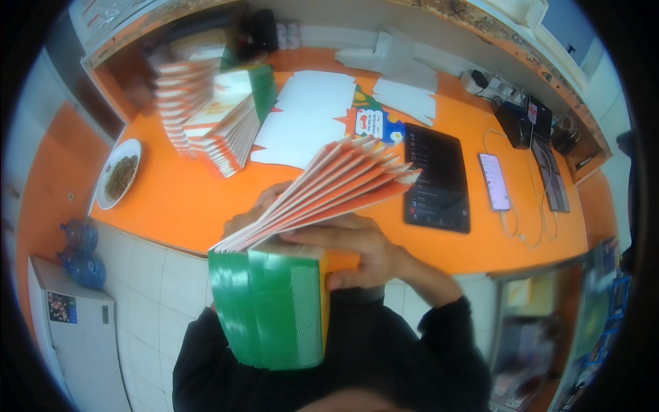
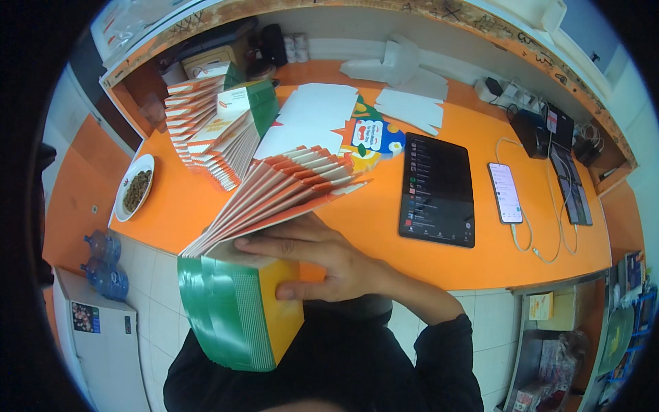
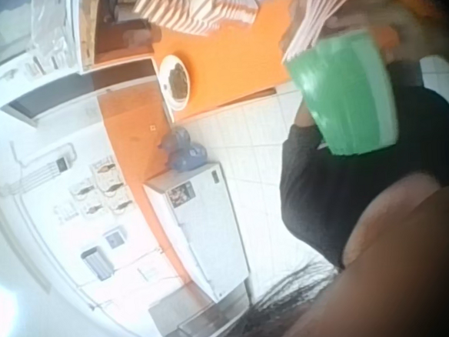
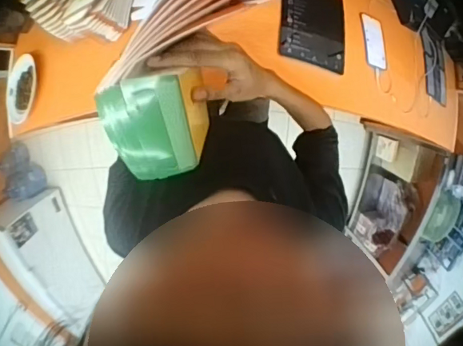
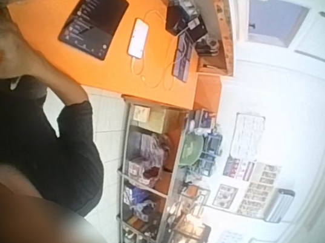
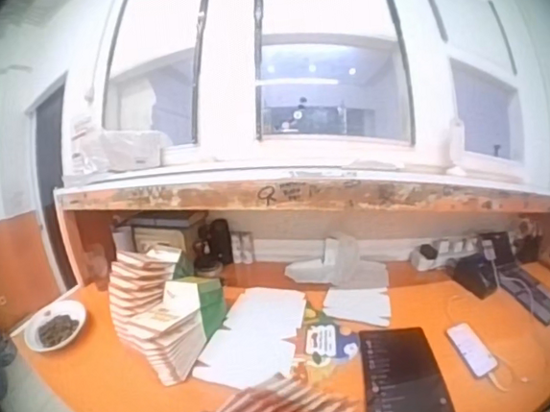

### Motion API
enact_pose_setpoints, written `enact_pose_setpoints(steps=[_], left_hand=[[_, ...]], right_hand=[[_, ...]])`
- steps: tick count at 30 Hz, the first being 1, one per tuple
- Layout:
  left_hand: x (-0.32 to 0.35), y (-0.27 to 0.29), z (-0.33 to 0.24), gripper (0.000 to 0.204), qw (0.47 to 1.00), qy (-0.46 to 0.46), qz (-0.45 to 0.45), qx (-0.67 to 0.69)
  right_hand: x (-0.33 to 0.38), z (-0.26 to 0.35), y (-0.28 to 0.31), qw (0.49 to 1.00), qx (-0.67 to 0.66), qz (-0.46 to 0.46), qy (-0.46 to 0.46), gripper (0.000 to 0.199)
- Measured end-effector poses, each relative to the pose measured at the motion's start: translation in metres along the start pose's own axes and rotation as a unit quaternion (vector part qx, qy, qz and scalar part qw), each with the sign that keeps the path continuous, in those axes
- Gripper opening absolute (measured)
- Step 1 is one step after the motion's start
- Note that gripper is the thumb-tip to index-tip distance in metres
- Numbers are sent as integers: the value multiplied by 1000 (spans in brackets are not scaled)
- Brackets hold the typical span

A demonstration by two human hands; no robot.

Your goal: The person assembles small rectangular boxes from flat cardboard blanks on an orange countertop. They fold the blanks along creases, tuck flaps, and secure the sides to form finished boxes, then place completed units into a stack.

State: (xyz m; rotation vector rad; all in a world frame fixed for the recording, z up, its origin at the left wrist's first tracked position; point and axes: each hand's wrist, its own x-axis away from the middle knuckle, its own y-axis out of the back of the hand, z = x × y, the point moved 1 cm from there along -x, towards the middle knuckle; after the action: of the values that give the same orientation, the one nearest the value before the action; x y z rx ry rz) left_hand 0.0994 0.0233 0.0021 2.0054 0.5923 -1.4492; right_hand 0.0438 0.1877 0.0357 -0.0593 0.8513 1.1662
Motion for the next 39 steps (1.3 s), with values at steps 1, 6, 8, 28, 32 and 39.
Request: enact_pose_setpoints(steps=[1,6,8,28,32,39], left_hand=[[0,-1,0,90,1000,2,-1,7],[1,-3,-4,87,1000,7,6,28],[0,-3,-4,86,999,6,9,38],[5,-8,-10,75,947,116,52,296],[5,-14,-11,73,894,170,67,410],[2,-26,-9,69,758,258,101,590]], right_hand=[[-1,0,-2,1000,-14,-19,-19,60],[0,4,-7,987,-10,-126,-105,46],[2,8,-7,985,82,-140,-57,44],[23,-10,20,905,97,-411,-50,66],[28,-9,20,891,49,-432,-128,74],[26,-2,36,825,398,-379,-132,84]])
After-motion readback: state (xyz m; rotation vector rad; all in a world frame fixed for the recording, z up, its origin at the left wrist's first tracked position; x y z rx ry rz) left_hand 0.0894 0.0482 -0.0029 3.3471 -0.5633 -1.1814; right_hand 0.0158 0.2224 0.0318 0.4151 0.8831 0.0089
